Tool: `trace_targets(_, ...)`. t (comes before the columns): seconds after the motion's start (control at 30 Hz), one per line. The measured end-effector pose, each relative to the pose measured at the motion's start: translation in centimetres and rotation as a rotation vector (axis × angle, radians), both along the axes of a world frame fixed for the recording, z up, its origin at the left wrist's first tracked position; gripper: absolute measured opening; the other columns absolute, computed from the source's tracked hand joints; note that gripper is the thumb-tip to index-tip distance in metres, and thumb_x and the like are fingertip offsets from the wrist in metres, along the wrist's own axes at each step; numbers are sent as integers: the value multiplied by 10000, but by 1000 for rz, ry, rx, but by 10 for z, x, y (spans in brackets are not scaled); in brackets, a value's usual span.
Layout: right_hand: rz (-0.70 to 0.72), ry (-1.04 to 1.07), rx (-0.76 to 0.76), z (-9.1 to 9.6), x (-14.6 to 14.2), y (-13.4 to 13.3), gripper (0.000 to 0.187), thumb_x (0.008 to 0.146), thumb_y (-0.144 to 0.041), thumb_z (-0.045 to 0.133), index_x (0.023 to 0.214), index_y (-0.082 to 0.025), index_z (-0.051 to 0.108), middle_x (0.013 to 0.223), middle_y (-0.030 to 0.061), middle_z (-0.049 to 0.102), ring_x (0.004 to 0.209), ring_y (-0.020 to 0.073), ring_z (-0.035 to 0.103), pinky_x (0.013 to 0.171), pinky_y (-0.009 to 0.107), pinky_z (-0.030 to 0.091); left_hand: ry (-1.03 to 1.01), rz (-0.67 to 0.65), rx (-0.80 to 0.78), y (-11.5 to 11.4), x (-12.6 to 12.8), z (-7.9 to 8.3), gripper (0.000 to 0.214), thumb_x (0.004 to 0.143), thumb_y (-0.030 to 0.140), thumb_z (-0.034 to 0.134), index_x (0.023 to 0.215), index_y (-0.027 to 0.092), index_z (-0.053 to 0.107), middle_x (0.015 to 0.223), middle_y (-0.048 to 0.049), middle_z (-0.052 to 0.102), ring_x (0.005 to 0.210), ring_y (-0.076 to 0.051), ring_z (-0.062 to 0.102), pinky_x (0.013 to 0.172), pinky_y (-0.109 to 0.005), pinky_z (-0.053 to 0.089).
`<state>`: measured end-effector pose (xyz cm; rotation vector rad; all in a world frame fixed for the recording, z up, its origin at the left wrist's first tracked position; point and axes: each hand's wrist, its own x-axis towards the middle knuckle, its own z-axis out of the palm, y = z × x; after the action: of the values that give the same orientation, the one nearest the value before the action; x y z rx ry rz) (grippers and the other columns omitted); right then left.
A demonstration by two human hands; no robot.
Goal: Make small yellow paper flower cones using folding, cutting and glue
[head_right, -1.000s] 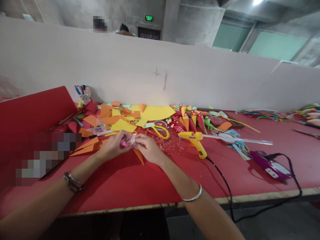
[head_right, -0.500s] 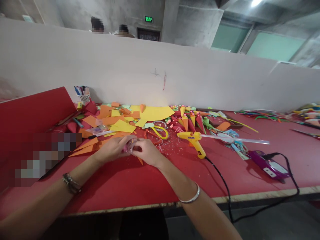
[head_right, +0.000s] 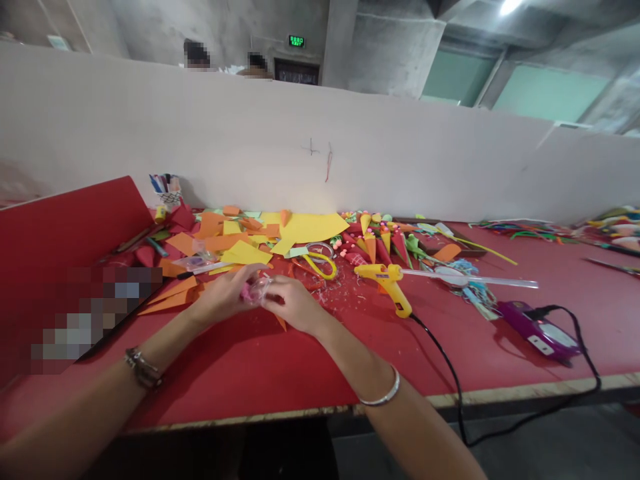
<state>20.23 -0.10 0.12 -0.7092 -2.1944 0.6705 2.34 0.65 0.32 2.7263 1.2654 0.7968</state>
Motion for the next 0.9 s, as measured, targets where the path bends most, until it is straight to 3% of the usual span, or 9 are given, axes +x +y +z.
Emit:
trace_targets(0.1,0,-95,24,-1,0,0,168,792,-163,522,907,-200,638,947,53,609,888,156,563,802,293,432,66,-5,-1,0,1,-1,483,731,352,556,1154,195,384,757,-21,630,643,-154,602,536,-208,412)
trace_targets(0.3,15,-98,21,2,-1,0,154,792,-160,515,895,-195,623,955,47,600,924,154,546,838,291,423,218,-15,177,2,0,1,502,735,464,539,1122,157,446,745,-70,633,666,-194,601,586,-259,417)
trace_targets(0.57,13,-161,47,6,-2,-3,158,823,-174,460,940,-187,564,1002,61,567,961,158,515,849,293,410,240,-60,281,7,-3,1,438,761,486,497,1074,180,487,780,-60,639,675,-167,602,615,-249,418)
trace_targets(0.73,35,-192,26,9,2,-2,111,814,-160,449,878,-171,539,912,56,571,854,150,530,769,276,426,211,-85,248,7,-4,-1,442,761,498,482,1078,189,480,754,-47,639,654,-161,603,567,-225,404)
trace_targets(0.9,81,-152,-15,11,8,-1,124,824,-168,440,909,-177,529,962,54,557,912,148,512,820,285,408,196,-70,191,7,-6,1,433,750,504,490,1054,195,494,734,-38,633,631,-153,599,540,-210,388)
